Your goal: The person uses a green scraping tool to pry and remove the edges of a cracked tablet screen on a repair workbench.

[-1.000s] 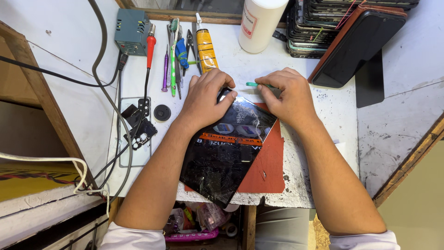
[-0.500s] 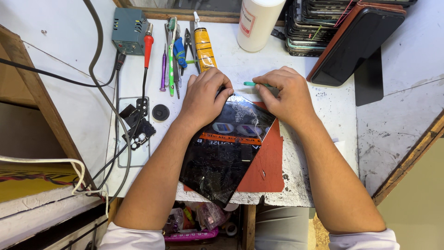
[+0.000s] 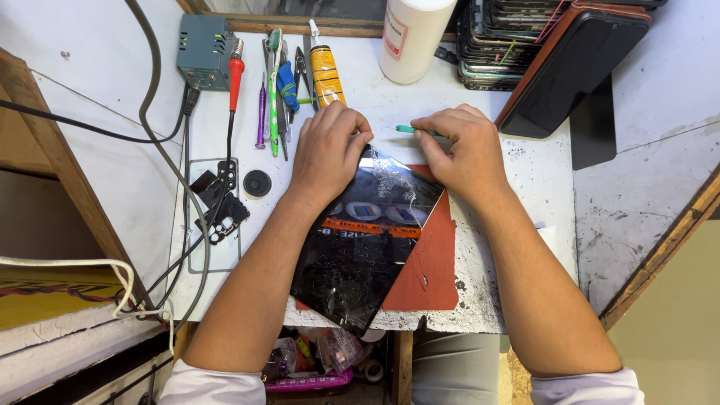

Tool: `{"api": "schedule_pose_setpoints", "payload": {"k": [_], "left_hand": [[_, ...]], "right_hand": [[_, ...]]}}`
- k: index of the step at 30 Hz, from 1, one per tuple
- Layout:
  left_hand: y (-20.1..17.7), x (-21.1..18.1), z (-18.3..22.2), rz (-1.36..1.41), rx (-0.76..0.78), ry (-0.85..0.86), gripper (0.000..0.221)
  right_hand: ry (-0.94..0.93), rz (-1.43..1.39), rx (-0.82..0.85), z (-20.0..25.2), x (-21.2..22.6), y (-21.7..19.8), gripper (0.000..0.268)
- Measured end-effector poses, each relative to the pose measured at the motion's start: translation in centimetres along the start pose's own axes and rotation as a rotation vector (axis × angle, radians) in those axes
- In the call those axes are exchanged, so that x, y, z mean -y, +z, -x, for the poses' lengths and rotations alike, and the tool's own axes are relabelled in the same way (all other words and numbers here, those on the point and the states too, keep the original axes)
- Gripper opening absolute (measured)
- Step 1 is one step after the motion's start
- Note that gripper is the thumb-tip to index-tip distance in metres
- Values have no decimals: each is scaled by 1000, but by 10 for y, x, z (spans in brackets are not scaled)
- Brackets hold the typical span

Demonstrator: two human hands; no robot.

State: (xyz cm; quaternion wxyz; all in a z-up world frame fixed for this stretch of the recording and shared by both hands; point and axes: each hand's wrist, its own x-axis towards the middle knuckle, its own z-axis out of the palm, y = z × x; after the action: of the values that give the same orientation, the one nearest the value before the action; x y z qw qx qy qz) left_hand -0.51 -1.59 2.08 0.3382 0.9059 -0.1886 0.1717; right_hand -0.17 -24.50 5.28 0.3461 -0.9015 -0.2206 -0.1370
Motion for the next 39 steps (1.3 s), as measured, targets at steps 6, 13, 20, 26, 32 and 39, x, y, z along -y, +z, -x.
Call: {"api": "schedule_pose_setpoints", "payload": {"k": [6,13,20,26,32,39], "left_hand": [[3,2,-4,41,-64,43,6],[5,4,-2,90,-77,21,15],[1,-1,-3,31,46,-73,26],[2,-1,-1,85,44,-21,33],[0,-2,-1,72,62,-48,34],[3,0,-1,102,8,-51,33]], "right_hand": [[-20,-4,-30,0,0,-1,14],[-5,-14,-20,0,0,-1,14],[9,-17,-13,0,-1,0,14],[-9,-12,-22,0,-1,0,15],[8,-11,-16,0,-2,0,15],[18,-18,-3,0,-2,0,16]]}}
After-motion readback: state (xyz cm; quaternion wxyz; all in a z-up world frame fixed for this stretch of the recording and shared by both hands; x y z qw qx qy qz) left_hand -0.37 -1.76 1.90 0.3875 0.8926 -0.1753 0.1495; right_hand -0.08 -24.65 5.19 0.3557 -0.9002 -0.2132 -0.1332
